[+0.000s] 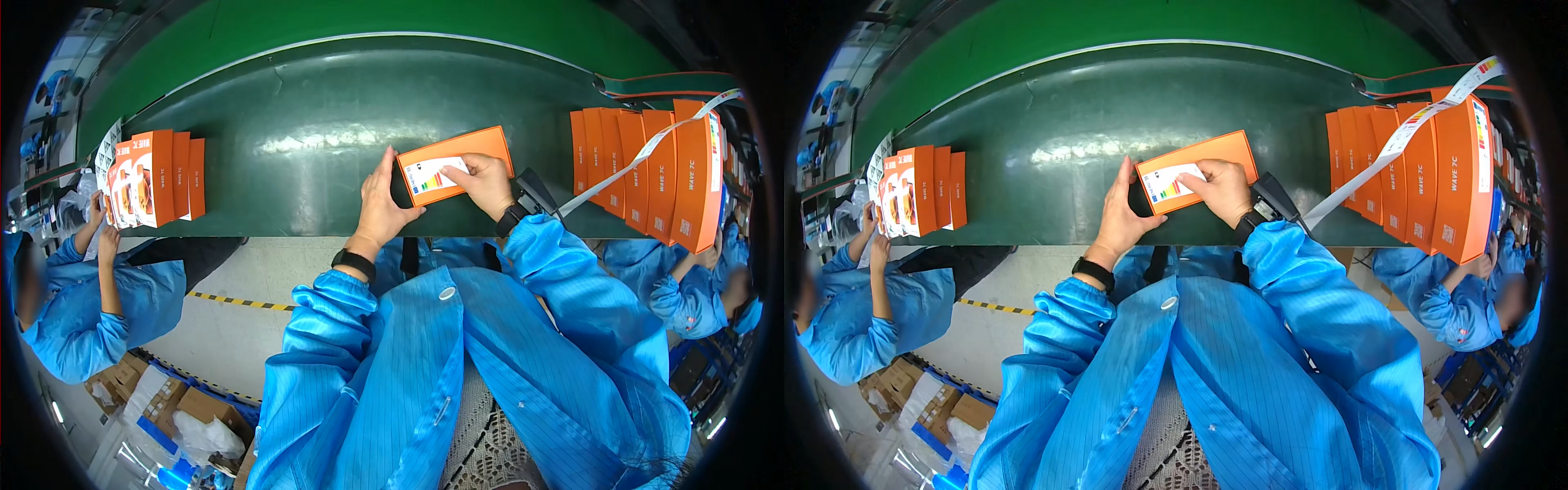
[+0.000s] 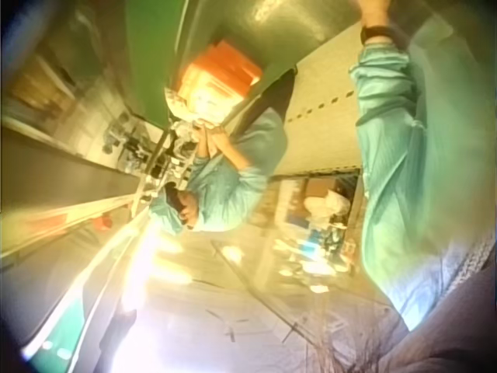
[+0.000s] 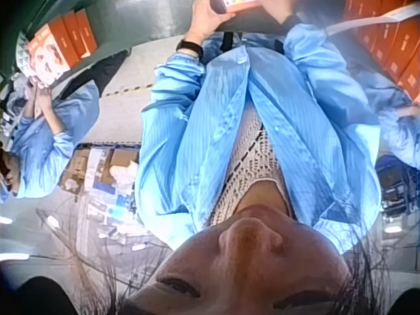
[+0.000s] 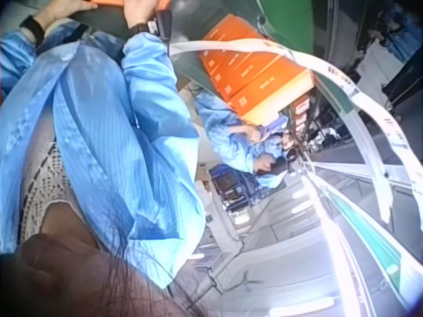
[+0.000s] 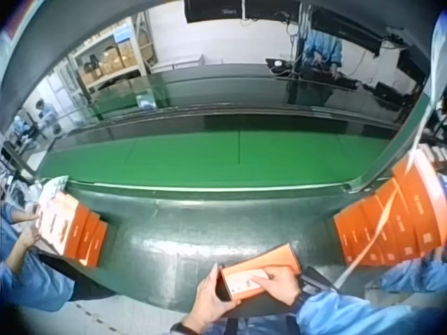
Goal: Applying energy labels to orange product boxes on a conveyor belt.
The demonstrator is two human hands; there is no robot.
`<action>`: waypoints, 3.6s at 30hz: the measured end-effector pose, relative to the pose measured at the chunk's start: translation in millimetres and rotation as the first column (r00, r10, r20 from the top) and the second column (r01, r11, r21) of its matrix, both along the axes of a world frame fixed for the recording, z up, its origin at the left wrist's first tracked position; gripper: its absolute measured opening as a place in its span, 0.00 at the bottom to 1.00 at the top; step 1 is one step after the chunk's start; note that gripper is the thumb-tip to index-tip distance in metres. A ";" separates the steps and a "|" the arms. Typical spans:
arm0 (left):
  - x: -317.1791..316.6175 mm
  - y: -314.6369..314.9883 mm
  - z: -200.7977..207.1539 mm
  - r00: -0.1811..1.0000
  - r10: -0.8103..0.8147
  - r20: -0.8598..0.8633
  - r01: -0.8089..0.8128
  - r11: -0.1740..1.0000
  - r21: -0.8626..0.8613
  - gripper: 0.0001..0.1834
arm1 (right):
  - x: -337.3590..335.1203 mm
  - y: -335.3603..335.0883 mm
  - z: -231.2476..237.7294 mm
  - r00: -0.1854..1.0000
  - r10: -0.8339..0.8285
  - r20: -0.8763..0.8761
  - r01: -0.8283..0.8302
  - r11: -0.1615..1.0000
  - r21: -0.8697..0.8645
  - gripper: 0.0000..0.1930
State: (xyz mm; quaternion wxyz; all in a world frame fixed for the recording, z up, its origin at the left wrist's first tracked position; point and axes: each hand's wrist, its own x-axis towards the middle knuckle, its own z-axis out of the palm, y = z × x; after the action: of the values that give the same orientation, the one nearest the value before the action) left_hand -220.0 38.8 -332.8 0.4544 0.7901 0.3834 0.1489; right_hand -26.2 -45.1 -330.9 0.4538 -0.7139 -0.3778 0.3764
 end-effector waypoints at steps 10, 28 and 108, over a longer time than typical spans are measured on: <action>0.5 1.1 1.4 0.999 0.002 -0.049 -0.006 0.995 -0.097 0.66 | 1.0 3.1 16.6 0.982 0.048 0.185 -0.032 0.996 -0.088 0.13; 1.3 -0.3 3.1 0.998 0.001 -0.066 -0.007 0.995 -0.100 0.66 | -2.0 -0.3 1.2 0.997 -0.008 0.071 0.012 0.998 -0.061 0.14; 166.6 -93.8 188.0 0.477 -0.529 0.702 0.859 0.114 -0.499 0.30 | 102.6 -182.5 336.3 0.122 -0.537 0.835 0.508 0.757 0.412 0.33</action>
State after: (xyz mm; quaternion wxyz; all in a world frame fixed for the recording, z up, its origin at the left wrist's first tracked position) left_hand -53.4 -55.0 -144.9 0.8342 0.5196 -0.1131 -0.1460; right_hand 76.4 -227.6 5.4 0.2675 -0.8726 -0.2946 -0.2832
